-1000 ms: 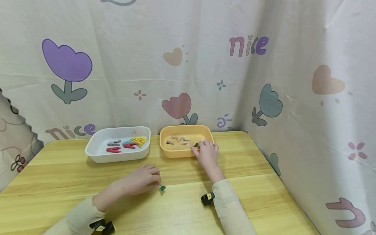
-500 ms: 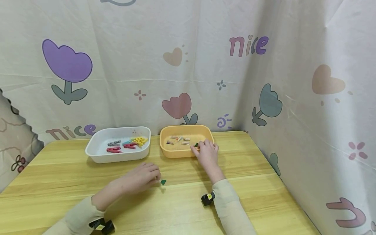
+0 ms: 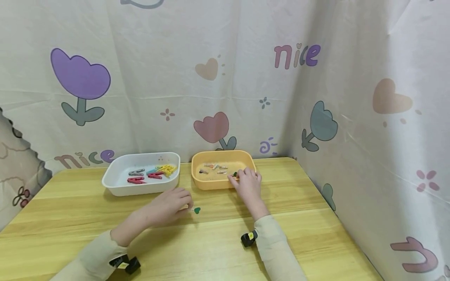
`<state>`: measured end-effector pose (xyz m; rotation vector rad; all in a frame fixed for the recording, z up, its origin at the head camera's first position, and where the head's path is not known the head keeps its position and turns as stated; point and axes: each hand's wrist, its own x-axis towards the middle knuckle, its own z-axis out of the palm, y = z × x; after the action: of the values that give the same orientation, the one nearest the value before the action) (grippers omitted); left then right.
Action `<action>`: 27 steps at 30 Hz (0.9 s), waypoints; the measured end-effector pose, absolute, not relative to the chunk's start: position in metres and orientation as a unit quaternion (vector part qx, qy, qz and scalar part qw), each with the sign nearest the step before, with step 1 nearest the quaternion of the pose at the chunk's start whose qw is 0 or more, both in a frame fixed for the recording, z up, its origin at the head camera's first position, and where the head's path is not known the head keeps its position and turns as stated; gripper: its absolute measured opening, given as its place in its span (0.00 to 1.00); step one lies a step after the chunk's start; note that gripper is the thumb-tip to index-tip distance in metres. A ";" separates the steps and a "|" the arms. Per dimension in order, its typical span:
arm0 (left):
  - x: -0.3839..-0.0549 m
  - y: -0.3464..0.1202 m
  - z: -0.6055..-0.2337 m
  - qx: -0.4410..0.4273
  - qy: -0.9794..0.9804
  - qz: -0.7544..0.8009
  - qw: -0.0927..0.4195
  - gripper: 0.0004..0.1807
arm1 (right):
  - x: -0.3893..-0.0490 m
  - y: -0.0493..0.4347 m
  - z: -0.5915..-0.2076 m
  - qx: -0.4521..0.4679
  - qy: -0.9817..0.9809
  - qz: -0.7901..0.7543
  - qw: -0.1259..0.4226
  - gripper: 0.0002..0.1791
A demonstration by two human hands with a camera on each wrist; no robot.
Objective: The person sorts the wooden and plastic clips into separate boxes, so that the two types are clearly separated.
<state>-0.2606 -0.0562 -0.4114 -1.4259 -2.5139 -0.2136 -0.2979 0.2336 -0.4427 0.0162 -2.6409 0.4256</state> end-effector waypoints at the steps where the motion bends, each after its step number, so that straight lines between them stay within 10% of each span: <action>1: -0.262 -0.055 -0.410 -0.489 -0.860 -0.072 0.129 0.04 | -0.298 0.233 -0.442 0.006 -0.961 0.155 0.230 0.20; 27: -0.301 -0.028 -0.380 -0.464 -0.862 -0.075 0.192 0.05 | -0.297 0.233 -0.442 0.004 -0.961 0.154 0.230 0.20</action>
<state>-0.3014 -0.0282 -0.3799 -1.3014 -2.4195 -0.2109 -0.2968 0.2329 -0.4424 0.0097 -2.6437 0.4247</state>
